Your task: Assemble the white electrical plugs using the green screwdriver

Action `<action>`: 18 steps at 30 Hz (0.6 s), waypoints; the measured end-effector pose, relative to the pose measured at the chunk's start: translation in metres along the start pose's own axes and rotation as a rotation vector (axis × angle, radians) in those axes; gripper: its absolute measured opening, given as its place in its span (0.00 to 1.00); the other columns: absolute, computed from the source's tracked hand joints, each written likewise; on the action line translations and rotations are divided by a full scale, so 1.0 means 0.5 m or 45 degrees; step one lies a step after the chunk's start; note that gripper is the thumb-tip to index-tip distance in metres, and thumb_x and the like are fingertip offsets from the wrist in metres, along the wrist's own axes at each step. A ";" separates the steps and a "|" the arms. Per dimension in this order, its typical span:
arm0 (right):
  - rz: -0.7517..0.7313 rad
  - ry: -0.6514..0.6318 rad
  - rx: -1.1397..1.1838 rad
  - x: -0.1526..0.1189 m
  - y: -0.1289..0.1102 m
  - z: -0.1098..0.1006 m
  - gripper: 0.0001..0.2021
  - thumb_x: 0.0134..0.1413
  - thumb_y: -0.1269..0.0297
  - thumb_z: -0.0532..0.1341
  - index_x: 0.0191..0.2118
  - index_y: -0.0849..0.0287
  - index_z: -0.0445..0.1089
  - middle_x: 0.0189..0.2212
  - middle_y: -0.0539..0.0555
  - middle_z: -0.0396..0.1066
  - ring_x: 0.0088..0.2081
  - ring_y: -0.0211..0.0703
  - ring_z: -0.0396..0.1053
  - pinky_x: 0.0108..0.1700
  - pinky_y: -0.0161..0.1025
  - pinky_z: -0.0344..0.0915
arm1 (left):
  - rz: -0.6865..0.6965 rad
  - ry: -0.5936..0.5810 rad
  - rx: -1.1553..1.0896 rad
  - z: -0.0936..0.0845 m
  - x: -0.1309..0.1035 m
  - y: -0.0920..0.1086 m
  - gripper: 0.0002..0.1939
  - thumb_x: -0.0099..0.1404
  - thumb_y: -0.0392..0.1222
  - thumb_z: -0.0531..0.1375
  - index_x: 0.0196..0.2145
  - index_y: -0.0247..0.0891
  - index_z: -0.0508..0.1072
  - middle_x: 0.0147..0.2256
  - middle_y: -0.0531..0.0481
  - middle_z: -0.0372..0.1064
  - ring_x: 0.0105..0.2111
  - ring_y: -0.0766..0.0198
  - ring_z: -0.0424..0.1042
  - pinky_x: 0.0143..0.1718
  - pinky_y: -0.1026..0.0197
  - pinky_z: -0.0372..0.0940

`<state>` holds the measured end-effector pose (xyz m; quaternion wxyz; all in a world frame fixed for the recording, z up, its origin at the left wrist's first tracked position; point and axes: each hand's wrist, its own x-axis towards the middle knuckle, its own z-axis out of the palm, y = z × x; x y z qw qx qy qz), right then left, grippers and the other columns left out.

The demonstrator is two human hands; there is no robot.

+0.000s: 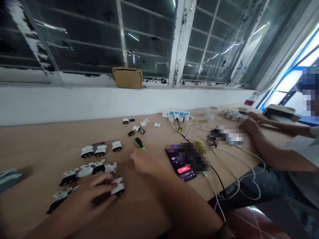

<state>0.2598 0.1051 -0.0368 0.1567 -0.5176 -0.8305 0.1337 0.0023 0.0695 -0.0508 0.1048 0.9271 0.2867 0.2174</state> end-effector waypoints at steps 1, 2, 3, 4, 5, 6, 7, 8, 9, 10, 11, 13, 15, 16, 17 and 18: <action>-0.006 0.002 -0.007 -0.001 -0.001 0.002 0.09 0.56 0.80 0.60 0.33 0.60 0.74 0.39 0.57 0.77 0.40 0.45 0.69 0.41 0.39 0.60 | -0.003 -0.007 0.000 -0.002 0.000 0.003 0.09 0.71 0.38 0.59 0.41 0.45 0.80 0.46 0.46 0.75 0.45 0.55 0.76 0.44 0.57 0.72; -0.006 0.008 0.003 -0.001 -0.002 0.004 0.09 0.57 0.80 0.59 0.34 0.60 0.73 0.39 0.58 0.76 0.40 0.46 0.69 0.41 0.39 0.59 | -0.008 -0.005 -0.003 -0.004 0.000 0.007 0.09 0.70 0.37 0.59 0.42 0.45 0.80 0.46 0.46 0.75 0.45 0.55 0.76 0.44 0.56 0.71; 0.001 0.014 0.004 -0.001 -0.003 0.007 0.10 0.57 0.80 0.58 0.34 0.60 0.73 0.40 0.58 0.76 0.40 0.46 0.69 0.41 0.39 0.59 | -0.020 -0.004 -0.009 -0.008 0.000 0.012 0.10 0.70 0.37 0.59 0.43 0.46 0.80 0.46 0.46 0.75 0.45 0.55 0.76 0.45 0.56 0.71; 0.007 0.017 0.014 -0.002 -0.005 0.010 0.10 0.58 0.80 0.58 0.35 0.60 0.73 0.40 0.58 0.76 0.40 0.46 0.68 0.41 0.39 0.59 | -0.037 -0.004 -0.014 -0.011 0.001 0.017 0.10 0.69 0.37 0.60 0.44 0.46 0.80 0.46 0.47 0.75 0.45 0.55 0.76 0.45 0.56 0.71; 0.010 0.015 0.032 -0.002 -0.007 0.011 0.10 0.58 0.80 0.57 0.35 0.60 0.73 0.39 0.58 0.75 0.39 0.45 0.68 0.40 0.39 0.59 | -0.057 0.001 -0.019 -0.015 0.001 0.021 0.10 0.69 0.36 0.61 0.44 0.45 0.80 0.46 0.47 0.75 0.45 0.55 0.76 0.45 0.55 0.71; 0.010 0.008 0.058 -0.002 -0.010 0.012 0.10 0.58 0.80 0.57 0.36 0.59 0.73 0.38 0.57 0.75 0.39 0.45 0.68 0.40 0.39 0.59 | -0.074 -0.013 -0.023 -0.017 0.002 0.025 0.09 0.68 0.36 0.62 0.44 0.45 0.80 0.46 0.47 0.75 0.45 0.54 0.76 0.46 0.55 0.71; 0.006 -0.005 0.092 -0.003 -0.014 0.012 0.10 0.58 0.79 0.58 0.37 0.59 0.73 0.38 0.56 0.75 0.38 0.44 0.68 0.40 0.38 0.58 | -0.090 -0.019 -0.025 -0.020 0.002 0.027 0.09 0.68 0.35 0.62 0.43 0.44 0.80 0.46 0.47 0.75 0.45 0.54 0.76 0.47 0.55 0.71; 0.000 -0.024 0.132 -0.004 -0.018 0.011 0.10 0.58 0.79 0.58 0.37 0.58 0.73 0.37 0.54 0.75 0.37 0.43 0.68 0.39 0.38 0.59 | -0.099 -0.028 -0.025 -0.021 0.002 0.029 0.08 0.67 0.36 0.63 0.42 0.44 0.80 0.46 0.46 0.76 0.46 0.54 0.76 0.47 0.54 0.70; -0.009 -0.049 0.177 -0.004 -0.022 0.009 0.09 0.59 0.78 0.58 0.38 0.58 0.73 0.36 0.53 0.76 0.37 0.42 0.68 0.39 0.37 0.59 | -0.101 -0.040 -0.022 -0.021 0.002 0.029 0.06 0.68 0.36 0.64 0.41 0.43 0.81 0.46 0.46 0.76 0.46 0.54 0.76 0.48 0.54 0.70; -0.022 -0.080 0.227 -0.005 -0.027 0.007 0.09 0.60 0.77 0.59 0.39 0.57 0.74 0.36 0.52 0.76 0.37 0.41 0.69 0.38 0.36 0.60 | -0.100 -0.042 -0.015 -0.021 0.001 0.028 0.06 0.68 0.36 0.64 0.40 0.43 0.81 0.46 0.46 0.76 0.47 0.53 0.76 0.48 0.54 0.70; -0.037 -0.116 0.279 -0.005 -0.031 0.004 0.08 0.61 0.75 0.59 0.40 0.57 0.74 0.37 0.51 0.77 0.37 0.41 0.70 0.38 0.36 0.61 | -0.096 -0.047 -0.007 -0.020 0.000 0.027 0.06 0.68 0.36 0.64 0.39 0.43 0.82 0.47 0.46 0.77 0.47 0.53 0.76 0.49 0.53 0.69; -0.082 -0.203 0.383 -0.005 -0.040 0.001 0.06 0.64 0.71 0.60 0.41 0.57 0.75 0.37 0.51 0.77 0.37 0.40 0.71 0.37 0.34 0.62 | -0.086 -0.054 0.003 -0.018 -0.003 0.024 0.07 0.70 0.37 0.64 0.38 0.44 0.83 0.48 0.47 0.77 0.48 0.53 0.76 0.50 0.53 0.69; -0.131 -0.283 0.473 -0.005 -0.046 0.001 0.05 0.65 0.67 0.61 0.41 0.57 0.76 0.36 0.50 0.78 0.35 0.39 0.71 0.35 0.33 0.63 | -0.088 -0.062 0.001 -0.018 -0.004 0.022 0.07 0.70 0.38 0.63 0.38 0.45 0.83 0.49 0.47 0.78 0.48 0.54 0.76 0.51 0.54 0.68; -0.149 -0.312 0.508 -0.006 -0.048 0.003 0.05 0.65 0.66 0.62 0.41 0.57 0.76 0.35 0.50 0.78 0.35 0.39 0.71 0.35 0.33 0.63 | -0.090 -0.068 -0.004 -0.018 -0.004 0.021 0.07 0.71 0.39 0.64 0.39 0.45 0.84 0.49 0.48 0.78 0.48 0.54 0.76 0.51 0.54 0.68; -0.162 -0.331 0.535 -0.006 -0.049 0.005 0.05 0.65 0.67 0.62 0.41 0.57 0.76 0.35 0.50 0.78 0.35 0.38 0.71 0.35 0.33 0.64 | -0.093 -0.072 -0.011 -0.018 -0.004 0.021 0.07 0.71 0.39 0.64 0.39 0.46 0.84 0.48 0.48 0.78 0.48 0.54 0.76 0.50 0.54 0.68; -0.168 -0.342 0.555 -0.006 -0.050 0.008 0.05 0.64 0.68 0.62 0.41 0.58 0.76 0.36 0.50 0.78 0.36 0.39 0.72 0.36 0.33 0.64 | -0.095 -0.075 -0.020 -0.018 -0.003 0.022 0.07 0.71 0.39 0.64 0.38 0.45 0.84 0.48 0.48 0.78 0.47 0.54 0.76 0.50 0.55 0.68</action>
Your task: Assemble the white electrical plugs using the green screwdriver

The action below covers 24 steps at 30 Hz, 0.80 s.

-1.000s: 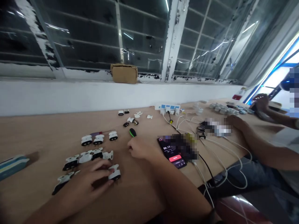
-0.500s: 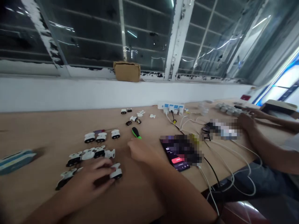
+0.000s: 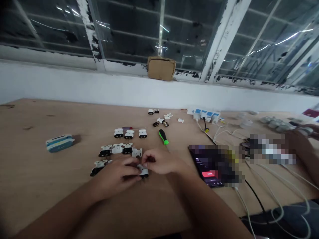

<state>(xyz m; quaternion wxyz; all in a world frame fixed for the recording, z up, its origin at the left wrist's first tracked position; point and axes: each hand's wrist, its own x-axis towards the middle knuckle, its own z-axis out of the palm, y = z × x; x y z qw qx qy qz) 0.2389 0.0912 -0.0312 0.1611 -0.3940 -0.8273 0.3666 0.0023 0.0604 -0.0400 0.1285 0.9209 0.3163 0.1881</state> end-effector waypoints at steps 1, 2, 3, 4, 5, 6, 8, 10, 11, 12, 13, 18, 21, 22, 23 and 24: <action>-0.001 -0.003 0.013 0.000 0.001 0.003 0.05 0.63 0.69 0.62 0.41 0.58 0.76 0.37 0.50 0.78 0.36 0.39 0.72 0.37 0.34 0.65 | -0.003 -0.003 -0.008 0.000 0.001 0.000 0.07 0.70 0.39 0.64 0.38 0.45 0.84 0.47 0.48 0.78 0.47 0.54 0.76 0.49 0.55 0.68; 0.001 -0.004 0.020 0.001 0.001 0.005 0.05 0.62 0.70 0.62 0.41 0.58 0.76 0.38 0.50 0.78 0.37 0.39 0.72 0.38 0.34 0.65 | -0.004 -0.006 -0.016 0.000 0.002 0.000 0.07 0.70 0.38 0.64 0.38 0.45 0.84 0.46 0.48 0.78 0.46 0.54 0.76 0.48 0.56 0.68; 0.005 -0.006 0.023 0.001 0.002 0.007 0.05 0.61 0.71 0.62 0.40 0.58 0.76 0.38 0.51 0.78 0.38 0.39 0.72 0.38 0.34 0.65 | -0.003 -0.008 -0.024 0.001 0.003 0.000 0.08 0.70 0.38 0.64 0.38 0.45 0.84 0.45 0.48 0.78 0.45 0.55 0.77 0.47 0.56 0.68; 0.009 -0.008 0.024 0.002 0.001 0.008 0.05 0.60 0.72 0.62 0.39 0.58 0.76 0.38 0.51 0.78 0.38 0.40 0.72 0.38 0.34 0.65 | -0.003 -0.008 -0.029 0.002 0.004 -0.001 0.07 0.70 0.38 0.64 0.38 0.44 0.84 0.45 0.48 0.78 0.45 0.55 0.77 0.47 0.56 0.68; 0.011 -0.011 0.024 0.002 0.000 0.009 0.05 0.59 0.73 0.63 0.39 0.58 0.76 0.37 0.51 0.78 0.38 0.40 0.72 0.39 0.35 0.65 | -0.004 -0.006 -0.029 0.003 0.004 -0.002 0.07 0.70 0.38 0.64 0.37 0.44 0.84 0.44 0.48 0.78 0.44 0.55 0.76 0.46 0.57 0.68; 0.011 -0.014 0.023 0.002 -0.001 0.010 0.05 0.58 0.73 0.63 0.38 0.58 0.76 0.37 0.51 0.77 0.38 0.40 0.72 0.39 0.35 0.65 | -0.004 -0.006 -0.028 0.005 0.005 -0.003 0.06 0.70 0.38 0.65 0.37 0.44 0.84 0.44 0.48 0.78 0.44 0.55 0.76 0.45 0.57 0.67; 0.006 -0.013 0.021 0.002 -0.005 0.011 0.05 0.57 0.74 0.64 0.37 0.58 0.76 0.37 0.51 0.77 0.38 0.40 0.71 0.39 0.35 0.65 | -0.006 -0.001 -0.022 0.008 0.006 -0.006 0.05 0.69 0.38 0.66 0.37 0.44 0.84 0.43 0.48 0.78 0.43 0.55 0.76 0.44 0.57 0.67; 0.002 -0.001 0.022 0.002 -0.009 0.012 0.05 0.56 0.73 0.63 0.37 0.58 0.76 0.37 0.51 0.77 0.37 0.40 0.71 0.39 0.35 0.64 | -0.007 0.008 -0.022 0.009 0.007 -0.009 0.05 0.69 0.38 0.66 0.37 0.44 0.84 0.43 0.49 0.78 0.42 0.56 0.76 0.44 0.58 0.67; 0.003 0.008 0.023 0.001 -0.011 0.013 0.05 0.56 0.73 0.63 0.37 0.58 0.76 0.37 0.51 0.76 0.37 0.40 0.71 0.38 0.35 0.64 | -0.003 0.017 -0.026 0.009 0.007 -0.010 0.05 0.69 0.38 0.66 0.37 0.45 0.84 0.43 0.49 0.78 0.43 0.56 0.76 0.44 0.58 0.67; 0.003 0.016 0.025 0.001 -0.012 0.013 0.05 0.56 0.73 0.63 0.37 0.58 0.76 0.36 0.50 0.76 0.37 0.40 0.71 0.38 0.35 0.63 | 0.003 0.029 -0.030 0.010 0.007 -0.010 0.05 0.69 0.38 0.66 0.37 0.45 0.84 0.43 0.49 0.78 0.43 0.56 0.77 0.44 0.58 0.68; 0.003 0.021 0.030 0.000 -0.012 0.013 0.05 0.56 0.73 0.63 0.37 0.58 0.76 0.36 0.50 0.76 0.36 0.39 0.70 0.37 0.34 0.63 | 0.014 0.040 -0.031 0.010 0.006 -0.011 0.06 0.69 0.38 0.66 0.36 0.45 0.84 0.43 0.49 0.78 0.43 0.56 0.77 0.44 0.59 0.68; 0.016 -0.014 0.093 0.003 -0.007 0.012 0.06 0.53 0.69 0.67 0.39 0.57 0.75 0.33 0.46 0.74 0.33 0.36 0.69 0.33 0.32 0.62 | 0.083 0.139 -0.040 0.018 0.001 -0.020 0.09 0.68 0.36 0.64 0.39 0.47 0.85 0.45 0.50 0.79 0.43 0.57 0.79 0.45 0.59 0.71; 0.048 -0.043 0.174 0.007 -0.004 0.008 0.08 0.52 0.69 0.69 0.38 0.57 0.73 0.32 0.45 0.73 0.33 0.36 0.67 0.33 0.31 0.62 | 0.131 0.181 -0.067 0.026 0.000 -0.028 0.10 0.69 0.36 0.63 0.40 0.48 0.85 0.47 0.50 0.80 0.45 0.58 0.79 0.46 0.60 0.72; 0.059 -0.045 0.187 0.008 -0.005 0.006 0.08 0.51 0.69 0.69 0.38 0.57 0.73 0.32 0.45 0.72 0.33 0.36 0.67 0.33 0.31 0.62 | 0.141 0.179 -0.069 0.028 0.001 -0.030 0.10 0.70 0.36 0.63 0.39 0.48 0.85 0.48 0.50 0.80 0.45 0.58 0.79 0.46 0.60 0.72; 0.069 -0.044 0.189 0.009 -0.005 0.005 0.08 0.51 0.69 0.69 0.37 0.57 0.73 0.31 0.45 0.72 0.33 0.36 0.67 0.33 0.31 0.61 | 0.144 0.173 -0.067 0.030 0.002 -0.031 0.10 0.70 0.37 0.63 0.39 0.48 0.85 0.48 0.50 0.80 0.45 0.58 0.79 0.46 0.59 0.72; 0.076 -0.038 0.190 0.010 -0.007 0.004 0.08 0.50 0.69 0.70 0.37 0.57 0.72 0.31 0.45 0.71 0.33 0.36 0.67 0.32 0.31 0.61 | 0.145 0.169 -0.063 0.031 0.002 -0.032 0.09 0.70 0.37 0.63 0.39 0.48 0.85 0.48 0.50 0.80 0.45 0.58 0.80 0.46 0.59 0.72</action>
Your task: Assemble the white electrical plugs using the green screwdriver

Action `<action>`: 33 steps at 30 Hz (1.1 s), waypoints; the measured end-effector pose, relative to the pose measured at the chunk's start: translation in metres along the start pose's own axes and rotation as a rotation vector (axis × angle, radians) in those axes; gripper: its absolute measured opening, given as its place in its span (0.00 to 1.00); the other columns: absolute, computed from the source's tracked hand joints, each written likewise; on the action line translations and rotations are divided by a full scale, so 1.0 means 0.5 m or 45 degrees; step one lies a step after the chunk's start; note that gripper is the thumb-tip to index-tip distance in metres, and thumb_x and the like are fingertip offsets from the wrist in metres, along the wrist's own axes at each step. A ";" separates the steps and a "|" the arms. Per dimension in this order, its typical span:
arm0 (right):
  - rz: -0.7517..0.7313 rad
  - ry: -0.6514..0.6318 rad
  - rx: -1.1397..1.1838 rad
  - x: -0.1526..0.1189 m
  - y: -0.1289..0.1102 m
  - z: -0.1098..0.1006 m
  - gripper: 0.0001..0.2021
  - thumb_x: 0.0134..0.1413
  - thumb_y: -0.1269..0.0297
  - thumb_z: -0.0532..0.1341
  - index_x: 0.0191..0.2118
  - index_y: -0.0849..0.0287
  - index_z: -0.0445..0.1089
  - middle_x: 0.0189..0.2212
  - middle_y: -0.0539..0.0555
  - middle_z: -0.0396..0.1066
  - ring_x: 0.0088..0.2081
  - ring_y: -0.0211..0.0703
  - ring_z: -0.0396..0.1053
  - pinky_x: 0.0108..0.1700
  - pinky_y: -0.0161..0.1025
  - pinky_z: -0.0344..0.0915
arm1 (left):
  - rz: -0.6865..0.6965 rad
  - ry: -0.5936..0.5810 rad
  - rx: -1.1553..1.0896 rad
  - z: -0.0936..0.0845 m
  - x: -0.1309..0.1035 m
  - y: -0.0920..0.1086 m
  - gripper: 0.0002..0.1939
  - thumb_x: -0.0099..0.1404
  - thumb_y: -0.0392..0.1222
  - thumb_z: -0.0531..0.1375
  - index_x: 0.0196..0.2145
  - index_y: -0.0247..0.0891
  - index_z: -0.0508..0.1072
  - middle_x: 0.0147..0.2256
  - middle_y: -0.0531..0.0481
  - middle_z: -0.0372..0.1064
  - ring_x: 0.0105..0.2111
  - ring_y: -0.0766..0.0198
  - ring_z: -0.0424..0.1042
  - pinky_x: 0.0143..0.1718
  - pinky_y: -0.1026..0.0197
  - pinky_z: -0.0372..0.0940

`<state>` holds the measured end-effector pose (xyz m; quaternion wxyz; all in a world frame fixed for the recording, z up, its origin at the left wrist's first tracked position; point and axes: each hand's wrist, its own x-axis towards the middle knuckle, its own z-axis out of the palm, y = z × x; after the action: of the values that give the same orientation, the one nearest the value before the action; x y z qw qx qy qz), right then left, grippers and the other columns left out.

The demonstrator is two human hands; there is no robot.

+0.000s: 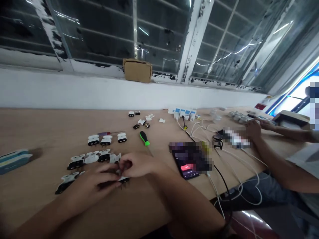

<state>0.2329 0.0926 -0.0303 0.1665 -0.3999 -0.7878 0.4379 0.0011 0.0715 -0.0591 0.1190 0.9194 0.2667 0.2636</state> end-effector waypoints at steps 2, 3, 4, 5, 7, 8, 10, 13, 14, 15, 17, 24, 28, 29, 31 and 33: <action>0.005 0.005 0.009 0.001 -0.004 0.000 0.08 0.50 0.70 0.69 0.35 0.57 0.72 0.31 0.44 0.70 0.32 0.35 0.66 0.32 0.31 0.60 | -0.012 -0.001 0.011 0.001 0.000 -0.001 0.09 0.70 0.37 0.63 0.39 0.48 0.85 0.48 0.50 0.80 0.45 0.58 0.80 0.45 0.59 0.73; 0.005 0.004 0.016 0.001 -0.005 0.000 0.08 0.49 0.70 0.69 0.35 0.57 0.71 0.31 0.44 0.70 0.32 0.35 0.66 0.32 0.31 0.60 | -0.014 0.002 0.016 0.002 0.000 -0.002 0.09 0.71 0.38 0.63 0.39 0.48 0.84 0.49 0.50 0.79 0.44 0.58 0.80 0.45 0.59 0.73; 0.003 0.004 0.024 0.001 -0.007 0.001 0.08 0.49 0.71 0.68 0.35 0.57 0.71 0.31 0.44 0.70 0.32 0.35 0.66 0.33 0.31 0.60 | -0.012 0.002 0.020 0.002 0.000 -0.003 0.09 0.71 0.38 0.62 0.40 0.48 0.84 0.49 0.50 0.79 0.44 0.58 0.80 0.44 0.59 0.73; -0.004 0.001 0.033 0.001 -0.008 0.001 0.08 0.49 0.73 0.68 0.36 0.57 0.71 0.31 0.44 0.70 0.33 0.35 0.65 0.33 0.31 0.60 | -0.010 0.004 0.023 0.002 -0.001 -0.003 0.10 0.71 0.38 0.62 0.40 0.48 0.84 0.49 0.50 0.79 0.45 0.58 0.80 0.44 0.59 0.74; -0.040 -0.009 0.048 0.001 -0.008 0.002 0.09 0.50 0.73 0.67 0.37 0.56 0.71 0.32 0.44 0.70 0.33 0.35 0.65 0.34 0.31 0.60 | -0.016 -0.006 0.032 0.003 -0.002 -0.005 0.10 0.72 0.38 0.62 0.40 0.48 0.84 0.49 0.49 0.79 0.45 0.57 0.80 0.44 0.59 0.74; -0.067 -0.012 0.043 0.001 -0.006 0.002 0.10 0.51 0.72 0.68 0.39 0.56 0.71 0.33 0.44 0.70 0.33 0.35 0.65 0.34 0.31 0.61 | -0.020 -0.010 0.035 0.004 -0.003 -0.006 0.10 0.72 0.38 0.62 0.40 0.48 0.84 0.48 0.49 0.79 0.45 0.57 0.80 0.44 0.58 0.74; -0.102 0.064 -0.053 -0.002 -0.001 -0.003 0.12 0.52 0.68 0.70 0.41 0.56 0.70 0.34 0.44 0.70 0.33 0.34 0.66 0.34 0.31 0.62 | -0.025 -0.008 0.041 0.006 -0.004 -0.007 0.10 0.72 0.38 0.62 0.43 0.48 0.83 0.48 0.49 0.79 0.45 0.57 0.80 0.45 0.58 0.74; -0.038 0.376 -0.300 -0.010 0.012 -0.024 0.10 0.59 0.62 0.67 0.44 0.55 0.69 0.36 0.46 0.73 0.35 0.36 0.69 0.36 0.32 0.64 | -0.017 0.033 0.062 0.006 -0.004 -0.004 0.10 0.72 0.40 0.62 0.46 0.47 0.82 0.50 0.48 0.78 0.47 0.56 0.80 0.47 0.57 0.74; 0.008 0.488 -0.369 -0.014 0.016 -0.035 0.07 0.62 0.62 0.64 0.44 0.55 0.69 0.37 0.48 0.73 0.36 0.38 0.69 0.39 0.34 0.65 | -0.023 0.037 0.072 0.005 -0.003 -0.002 0.10 0.71 0.40 0.62 0.47 0.46 0.81 0.51 0.47 0.78 0.48 0.56 0.79 0.48 0.57 0.74; 0.056 0.578 -0.426 -0.017 0.020 -0.046 0.06 0.64 0.63 0.61 0.44 0.56 0.69 0.38 0.50 0.73 0.38 0.40 0.69 0.41 0.37 0.65 | -0.032 0.033 0.079 0.004 -0.002 0.001 0.09 0.71 0.40 0.61 0.46 0.46 0.81 0.51 0.48 0.78 0.48 0.56 0.79 0.47 0.58 0.74; 0.141 0.700 -0.536 -0.022 0.028 -0.066 0.07 0.65 0.64 0.60 0.46 0.58 0.70 0.43 0.56 0.73 0.43 0.46 0.70 0.48 0.43 0.64 | -0.050 0.007 0.081 0.002 -0.001 0.007 0.09 0.72 0.40 0.60 0.45 0.47 0.80 0.50 0.48 0.77 0.47 0.58 0.79 0.46 0.59 0.73; 0.376 0.714 -0.708 -0.019 0.060 -0.076 0.32 0.60 0.60 0.67 0.68 0.60 0.62 0.55 0.68 0.73 0.55 0.63 0.71 0.56 0.51 0.64 | -0.076 -0.009 0.082 0.001 0.004 0.021 0.08 0.71 0.40 0.59 0.43 0.45 0.79 0.48 0.48 0.76 0.45 0.58 0.78 0.45 0.59 0.72; 0.410 0.706 -0.657 -0.003 0.065 -0.065 0.32 0.62 0.61 0.64 0.70 0.59 0.59 0.56 0.66 0.76 0.55 0.60 0.73 0.55 0.47 0.65 | -0.069 0.001 0.092 -0.003 0.007 0.024 0.08 0.71 0.39 0.59 0.41 0.45 0.79 0.47 0.48 0.76 0.44 0.58 0.78 0.45 0.59 0.72; 0.411 0.712 -0.635 0.001 0.064 -0.064 0.31 0.63 0.60 0.64 0.69 0.59 0.60 0.55 0.66 0.76 0.55 0.59 0.73 0.54 0.46 0.66 | -0.066 0.011 0.092 -0.004 0.007 0.023 0.08 0.71 0.39 0.59 0.41 0.45 0.79 0.47 0.48 0.77 0.45 0.58 0.78 0.45 0.60 0.72; 0.417 0.728 -0.584 0.007 0.063 -0.061 0.29 0.62 0.59 0.66 0.66 0.58 0.63 0.53 0.65 0.77 0.53 0.59 0.74 0.52 0.45 0.67 | -0.056 0.021 0.087 -0.005 0.007 0.022 0.08 0.71 0.39 0.59 0.42 0.45 0.79 0.48 0.49 0.77 0.45 0.58 0.78 0.44 0.60 0.72; 0.430 0.750 -0.527 0.010 0.066 -0.061 0.24 0.61 0.60 0.66 0.61 0.58 0.67 0.50 0.66 0.78 0.51 0.59 0.74 0.49 0.45 0.66 | -0.050 0.027 0.086 -0.003 0.007 0.019 0.08 0.71 0.40 0.59 0.41 0.45 0.79 0.48 0.48 0.77 0.45 0.58 0.78 0.44 0.60 0.72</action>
<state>0.2645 0.1233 -0.0409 0.2268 -0.6573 -0.7012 0.1576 0.0068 0.0657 -0.0530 0.0901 0.9146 0.2949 0.2618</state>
